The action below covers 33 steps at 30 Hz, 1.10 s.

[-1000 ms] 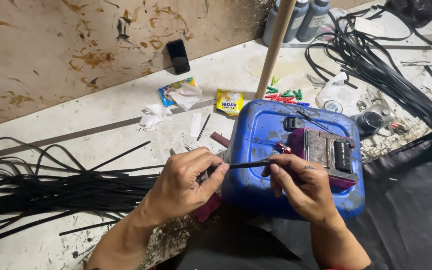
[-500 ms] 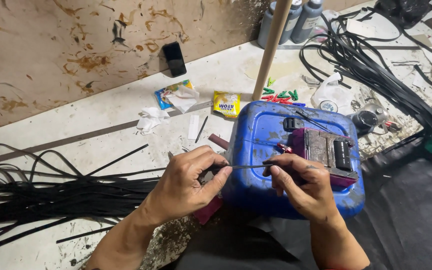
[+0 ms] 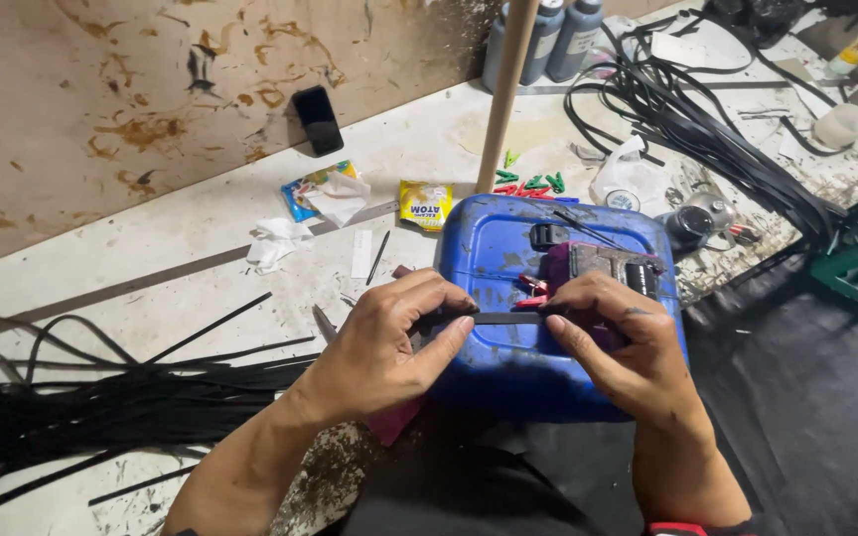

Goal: Applying edge dye to leather strips using a manual applicator and hanging them to dry.

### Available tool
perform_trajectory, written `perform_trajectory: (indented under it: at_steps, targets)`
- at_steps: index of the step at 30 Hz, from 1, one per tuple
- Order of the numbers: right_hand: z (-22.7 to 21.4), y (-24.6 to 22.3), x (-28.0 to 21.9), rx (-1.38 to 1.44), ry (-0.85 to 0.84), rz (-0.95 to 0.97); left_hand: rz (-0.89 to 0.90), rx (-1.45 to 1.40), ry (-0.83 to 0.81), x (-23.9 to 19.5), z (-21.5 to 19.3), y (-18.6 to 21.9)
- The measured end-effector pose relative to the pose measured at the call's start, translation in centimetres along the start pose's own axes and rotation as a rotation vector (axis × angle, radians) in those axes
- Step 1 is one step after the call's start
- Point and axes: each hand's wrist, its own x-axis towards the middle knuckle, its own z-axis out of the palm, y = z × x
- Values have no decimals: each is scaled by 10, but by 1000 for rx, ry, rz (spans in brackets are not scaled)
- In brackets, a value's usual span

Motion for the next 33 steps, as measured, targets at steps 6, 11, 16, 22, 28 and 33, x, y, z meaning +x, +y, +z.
perform_trajectory:
  at_steps: [6, 11, 16, 22, 28, 33]
  targets:
    - [-33, 10, -4, -122, -90, -71, 33, 59, -26, 18, 23, -6]
    - [-52, 14, -8, -249, -101, -124, 64, 100, -38, 34, 45, -12]
    - [-68, 28, -14, -318, -91, -137, 31, 84, -63, 49, 57, -7]
    - [-87, 49, -25, -411, -79, -183, -67, 65, -132, 61, 70, -14]
    - [-95, 62, -25, -454, -86, -211, 20, 199, -67, 65, 86, -21]
    - [-93, 72, -21, -438, -76, -233, 29, 236, -25, 63, 85, -25]
